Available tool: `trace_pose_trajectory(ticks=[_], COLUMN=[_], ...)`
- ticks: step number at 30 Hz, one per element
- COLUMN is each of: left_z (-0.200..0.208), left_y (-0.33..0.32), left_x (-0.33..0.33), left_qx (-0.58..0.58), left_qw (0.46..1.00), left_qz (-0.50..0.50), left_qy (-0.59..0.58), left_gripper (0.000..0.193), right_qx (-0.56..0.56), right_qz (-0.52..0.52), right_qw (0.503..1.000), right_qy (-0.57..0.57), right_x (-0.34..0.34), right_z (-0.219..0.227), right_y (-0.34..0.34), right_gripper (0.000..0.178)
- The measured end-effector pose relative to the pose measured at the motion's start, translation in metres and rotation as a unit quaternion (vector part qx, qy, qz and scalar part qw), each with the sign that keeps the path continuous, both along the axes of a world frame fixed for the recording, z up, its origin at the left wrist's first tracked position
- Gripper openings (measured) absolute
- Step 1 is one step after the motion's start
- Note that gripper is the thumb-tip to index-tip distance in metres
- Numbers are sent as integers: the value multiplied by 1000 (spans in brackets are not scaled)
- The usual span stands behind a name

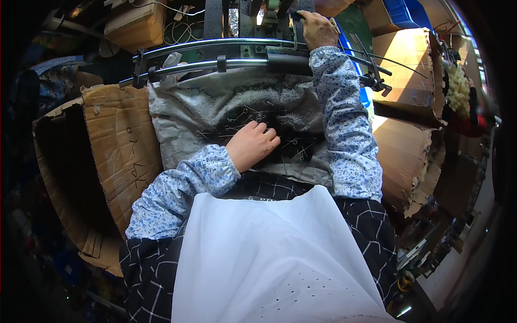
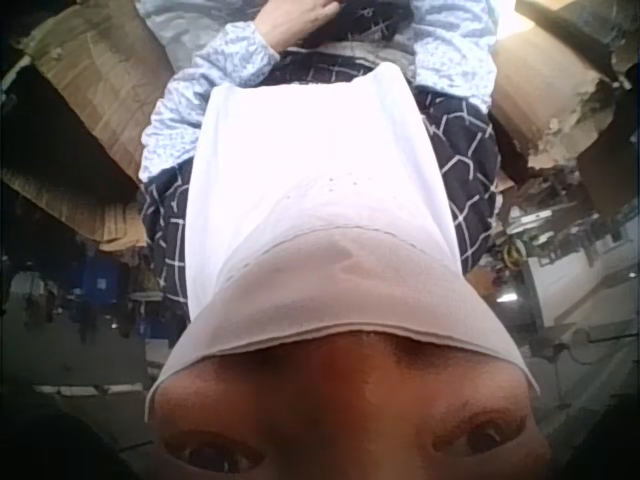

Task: The person assembles small black plastic components by hand on a workbench using an assembly fixture.

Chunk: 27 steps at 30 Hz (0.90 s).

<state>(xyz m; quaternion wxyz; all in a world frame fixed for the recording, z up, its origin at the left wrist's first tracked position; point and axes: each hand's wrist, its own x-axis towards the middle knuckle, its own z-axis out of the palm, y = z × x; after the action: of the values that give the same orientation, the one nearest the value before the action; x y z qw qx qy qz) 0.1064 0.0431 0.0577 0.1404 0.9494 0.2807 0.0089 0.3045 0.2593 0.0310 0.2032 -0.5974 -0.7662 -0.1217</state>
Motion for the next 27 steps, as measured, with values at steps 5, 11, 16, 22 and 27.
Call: trace_pose_trajectory(ticks=[5,11,16,22,27], left_z=[3,17,44,73,67], left_y=[0,6,16,27,37], left_x=[-2,-8,-29,-71,-89], left_qx=[7,-36,-116,-221,-170], left_qw=[1000,997,981,891,808], left_qz=[-21,-39,12,136,141], left_qy=[-18,-64,-153,-372,-546], left_gripper=[10,16,42,42,45], right_qx=[10,-49,-63,-110,-29], right_qz=[-12,-35,8,-91,-63], right_qw=[1000,998,995,990,998], right_qy=[-3,-9,-83,-3,-4], right_x=[0,-1,9,14,-4], right_z=[3,11,2,16,6], right_y=[-2,-4,8,-18,-16], right_gripper=[22,23,26,38,29])
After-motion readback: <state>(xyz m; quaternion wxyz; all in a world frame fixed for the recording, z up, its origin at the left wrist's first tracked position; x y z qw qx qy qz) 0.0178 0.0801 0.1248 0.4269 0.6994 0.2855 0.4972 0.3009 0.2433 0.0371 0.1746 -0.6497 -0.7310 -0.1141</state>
